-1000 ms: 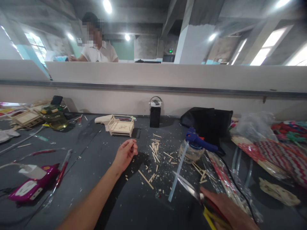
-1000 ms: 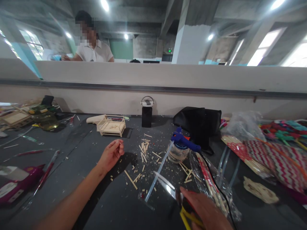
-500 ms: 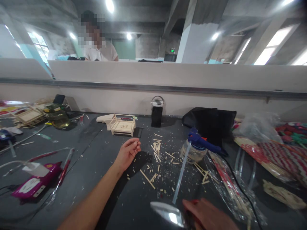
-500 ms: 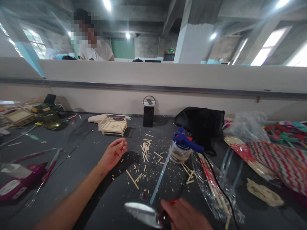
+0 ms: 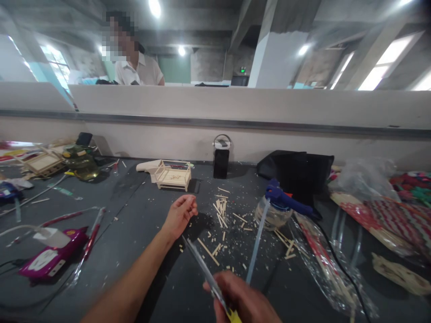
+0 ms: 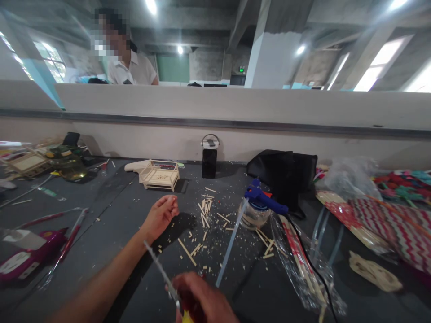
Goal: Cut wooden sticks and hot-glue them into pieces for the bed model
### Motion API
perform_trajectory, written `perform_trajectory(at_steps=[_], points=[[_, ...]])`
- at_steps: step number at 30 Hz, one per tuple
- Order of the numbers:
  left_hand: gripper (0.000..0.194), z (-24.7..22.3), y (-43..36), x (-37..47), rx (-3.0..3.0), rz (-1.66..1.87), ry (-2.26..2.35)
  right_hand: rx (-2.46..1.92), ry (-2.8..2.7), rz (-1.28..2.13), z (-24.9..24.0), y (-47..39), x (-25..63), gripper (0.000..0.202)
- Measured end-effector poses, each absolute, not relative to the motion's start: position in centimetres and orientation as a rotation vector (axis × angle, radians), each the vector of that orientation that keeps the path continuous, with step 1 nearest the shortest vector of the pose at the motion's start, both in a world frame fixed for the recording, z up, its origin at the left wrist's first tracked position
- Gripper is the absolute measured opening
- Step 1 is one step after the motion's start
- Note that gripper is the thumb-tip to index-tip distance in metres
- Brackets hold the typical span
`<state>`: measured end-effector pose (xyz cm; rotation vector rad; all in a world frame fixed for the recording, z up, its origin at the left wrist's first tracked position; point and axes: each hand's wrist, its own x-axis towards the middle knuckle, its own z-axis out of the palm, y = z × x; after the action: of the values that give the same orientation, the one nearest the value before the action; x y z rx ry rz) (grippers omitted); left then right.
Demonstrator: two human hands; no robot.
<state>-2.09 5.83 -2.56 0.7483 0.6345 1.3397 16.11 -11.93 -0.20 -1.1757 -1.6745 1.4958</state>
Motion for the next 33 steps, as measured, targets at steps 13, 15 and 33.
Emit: perform_trajectory(at_steps=[13, 15, 33], points=[[0.023, -2.8, 6.6, -2.9, 0.731, 1.395, 0.648, -0.791, -1.204, 1.854, -0.3, -8.6, 11.6, 0.053], [0.023, -2.7, 6.5, -2.8, 0.731, 1.39, 0.637, -0.771, -1.096, 1.892, -1.2, -8.3, 11.3, 0.052], [0.03, -2.6, 6.6, -2.7, 0.669, 1.408, 0.684, -0.67, -0.727, 2.042, -4.6, -7.3, 11.6, 0.054]])
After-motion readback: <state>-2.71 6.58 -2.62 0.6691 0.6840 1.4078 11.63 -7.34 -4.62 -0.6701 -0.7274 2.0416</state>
